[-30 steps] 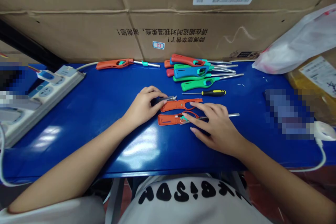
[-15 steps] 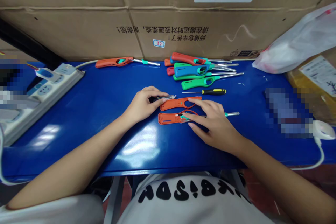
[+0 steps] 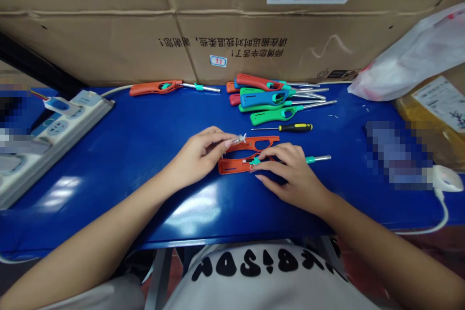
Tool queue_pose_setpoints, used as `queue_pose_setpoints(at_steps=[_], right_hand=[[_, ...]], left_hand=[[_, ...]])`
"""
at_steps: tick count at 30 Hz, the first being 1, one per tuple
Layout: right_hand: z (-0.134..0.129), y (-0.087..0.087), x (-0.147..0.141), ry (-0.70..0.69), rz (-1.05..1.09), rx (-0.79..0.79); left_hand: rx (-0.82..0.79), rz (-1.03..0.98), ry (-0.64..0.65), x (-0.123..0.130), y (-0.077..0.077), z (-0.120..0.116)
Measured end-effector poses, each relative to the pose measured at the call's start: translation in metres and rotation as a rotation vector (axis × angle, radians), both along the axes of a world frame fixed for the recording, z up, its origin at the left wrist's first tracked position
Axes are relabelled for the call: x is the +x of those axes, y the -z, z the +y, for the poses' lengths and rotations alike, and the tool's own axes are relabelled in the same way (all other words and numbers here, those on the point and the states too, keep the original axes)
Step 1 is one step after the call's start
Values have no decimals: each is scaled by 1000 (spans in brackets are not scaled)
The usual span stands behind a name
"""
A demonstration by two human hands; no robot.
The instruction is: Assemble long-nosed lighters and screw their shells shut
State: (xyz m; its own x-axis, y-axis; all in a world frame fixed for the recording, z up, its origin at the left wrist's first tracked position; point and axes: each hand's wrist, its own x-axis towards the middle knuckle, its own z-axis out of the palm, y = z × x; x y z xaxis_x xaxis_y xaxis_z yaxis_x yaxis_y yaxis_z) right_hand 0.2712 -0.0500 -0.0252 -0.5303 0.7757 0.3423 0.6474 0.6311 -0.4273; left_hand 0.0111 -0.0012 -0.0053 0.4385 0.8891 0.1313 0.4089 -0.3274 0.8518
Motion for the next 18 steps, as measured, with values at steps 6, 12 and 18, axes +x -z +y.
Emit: queue_pose_setpoints(at_steps=[6,12,18], right_hand=[[1,0,-2,23,87,-80],[1,1,-1,57,130,-93],[3,3,0,44,134,-83]], left_hand=[[-340,-45,157,2,-9,-9],[-345,-62,138,3,-10,-13],[-229,2,167,2,-11,-14]])
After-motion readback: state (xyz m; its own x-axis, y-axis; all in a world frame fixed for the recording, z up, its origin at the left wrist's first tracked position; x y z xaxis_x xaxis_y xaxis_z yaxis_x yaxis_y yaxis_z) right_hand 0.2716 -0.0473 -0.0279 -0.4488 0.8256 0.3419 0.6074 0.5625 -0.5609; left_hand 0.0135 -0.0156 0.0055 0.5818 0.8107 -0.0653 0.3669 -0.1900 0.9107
